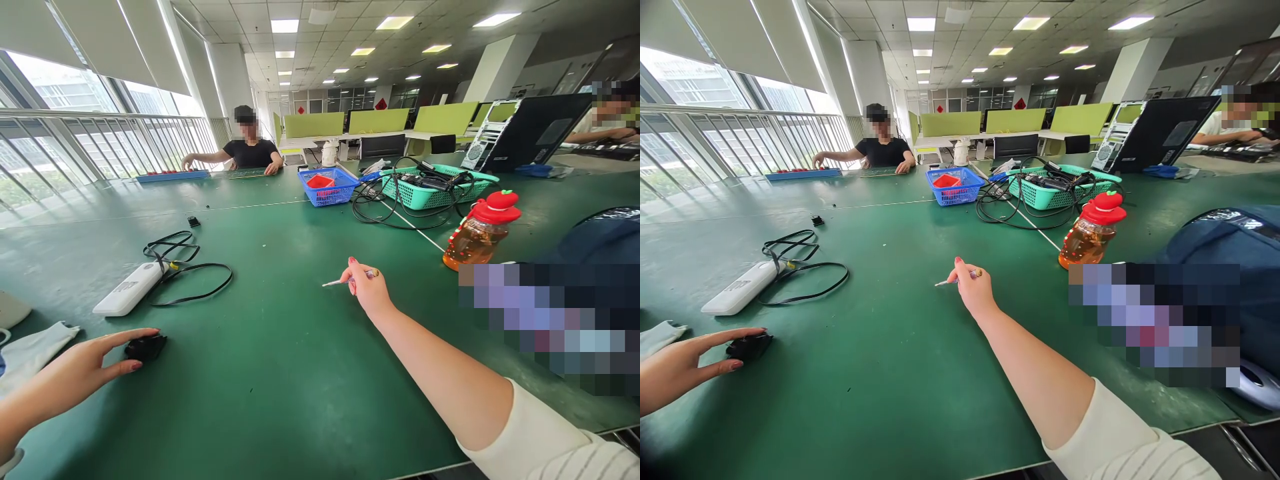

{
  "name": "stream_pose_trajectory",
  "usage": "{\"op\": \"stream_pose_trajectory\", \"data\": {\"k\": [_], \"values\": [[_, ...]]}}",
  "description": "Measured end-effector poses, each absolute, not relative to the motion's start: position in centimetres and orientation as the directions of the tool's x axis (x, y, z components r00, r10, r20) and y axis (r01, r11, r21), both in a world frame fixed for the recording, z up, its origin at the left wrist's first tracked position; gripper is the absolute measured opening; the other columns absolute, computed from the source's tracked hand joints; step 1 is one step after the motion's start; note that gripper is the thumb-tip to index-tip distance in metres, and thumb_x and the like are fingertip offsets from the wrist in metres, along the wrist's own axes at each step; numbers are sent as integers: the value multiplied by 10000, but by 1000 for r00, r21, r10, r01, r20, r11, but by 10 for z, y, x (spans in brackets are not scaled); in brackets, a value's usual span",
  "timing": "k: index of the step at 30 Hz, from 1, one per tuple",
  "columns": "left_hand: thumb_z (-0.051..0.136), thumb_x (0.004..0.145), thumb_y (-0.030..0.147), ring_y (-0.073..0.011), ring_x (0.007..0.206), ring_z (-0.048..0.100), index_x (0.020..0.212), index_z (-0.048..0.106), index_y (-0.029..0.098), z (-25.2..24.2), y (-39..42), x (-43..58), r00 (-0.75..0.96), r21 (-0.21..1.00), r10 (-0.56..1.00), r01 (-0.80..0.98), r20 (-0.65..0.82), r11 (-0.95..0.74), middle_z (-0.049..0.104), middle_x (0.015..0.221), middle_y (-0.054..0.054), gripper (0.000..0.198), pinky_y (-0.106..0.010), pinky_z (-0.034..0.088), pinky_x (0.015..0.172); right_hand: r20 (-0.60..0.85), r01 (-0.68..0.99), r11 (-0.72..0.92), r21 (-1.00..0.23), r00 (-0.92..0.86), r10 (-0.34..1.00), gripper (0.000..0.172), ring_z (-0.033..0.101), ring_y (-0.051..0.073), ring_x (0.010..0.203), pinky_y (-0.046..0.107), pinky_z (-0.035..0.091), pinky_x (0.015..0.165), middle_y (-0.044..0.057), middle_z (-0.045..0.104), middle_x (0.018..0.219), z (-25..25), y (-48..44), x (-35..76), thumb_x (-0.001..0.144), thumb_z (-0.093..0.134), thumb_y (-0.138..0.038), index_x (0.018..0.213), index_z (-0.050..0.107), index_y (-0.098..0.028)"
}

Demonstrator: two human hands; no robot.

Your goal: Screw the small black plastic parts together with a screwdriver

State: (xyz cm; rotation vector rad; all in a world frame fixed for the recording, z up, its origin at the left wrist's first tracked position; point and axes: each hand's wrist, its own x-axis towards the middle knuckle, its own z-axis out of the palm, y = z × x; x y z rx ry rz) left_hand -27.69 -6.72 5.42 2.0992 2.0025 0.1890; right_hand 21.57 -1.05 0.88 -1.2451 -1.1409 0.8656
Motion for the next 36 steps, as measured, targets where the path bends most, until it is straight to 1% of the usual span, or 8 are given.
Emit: {"op": "stream_pose_trajectory", "data": {"k": [5,10,14,19,22,26,31,36], "values": [[547,796,557,-258,932,717,1115,687,440,75,-66,-237,44,194,996,981,-82,-27,761,1023,114,367,-358,550,833,223,136,198,-971,204,953,572,344,103,411,277,345,485,-42,350,399,11,-14,214,847,509,-649,498,599,-205],[591,804,556,-250,1062,667,1171,677,357,92,-63,-133,395,357,916,868,-73,-346,721,1177,37,427,-337,528,920,389,288,345,-894,115,914,480,442,122,503,280,385,546,-16,471,521,14,-20,210,882,526,-566,597,675,-209],[566,857,449,-238,1030,662,1213,653,323,72,-37,-52,555,332,830,773,57,-540,728,1121,-24,388,-344,515,933,530,383,500,-777,-29,847,325,555,149,639,282,436,601,35,629,727,13,-22,207,905,549,-454,795,739,-214],[611,841,381,-275,1019,656,1221,629,258,37,3,4,533,275,837,792,121,-544,723,1087,-77,399,-404,506,934,605,440,592,-675,-130,786,221,628,180,786,299,494,708,58,674,869,16,-23,209,918,561,-375,898,728,-233],[626,834,371,-283,1029,641,1173,647,242,25,14,10,503,314,851,792,151,-523,716,1070,-85,363,-414,512,925,649,474,618,-627,-121,751,245,616,174,730,292,486,659,58,657,806,21,-29,210,930,530,-356,842,713,-220],[616,853,364,-261,1089,609,1239,605,262,16,17,2,557,400,812,713,174,-575,696,1124,-69,399,-405,496,973,686,526,667,-527,-201,700,338,535,149,580,282,426,570,34,609,664,28,-40,208,950,452,-356,728,668,-223],[630,848,345,-254,1151,575,1270,582,262,13,18,-2,568,462,808,680,158,-569,679,1197,-58,434,-412,468,1028,700,487,822,-295,-475,533,335,461,139,516,286,356,541,8,553,551,30,-48,203,924,446,-298,633,597,-227],[639,833,323,-257,1165,567,1234,612,249,16,17,1,548,489,824,685,142,-540,687,1193,-58,409,-413,469,1032,701,502,861,-78,-587,406,282,414,131,529,280,314,532,0,533,577,26,-45,199,905,472,-233,660,608,-215]]}}
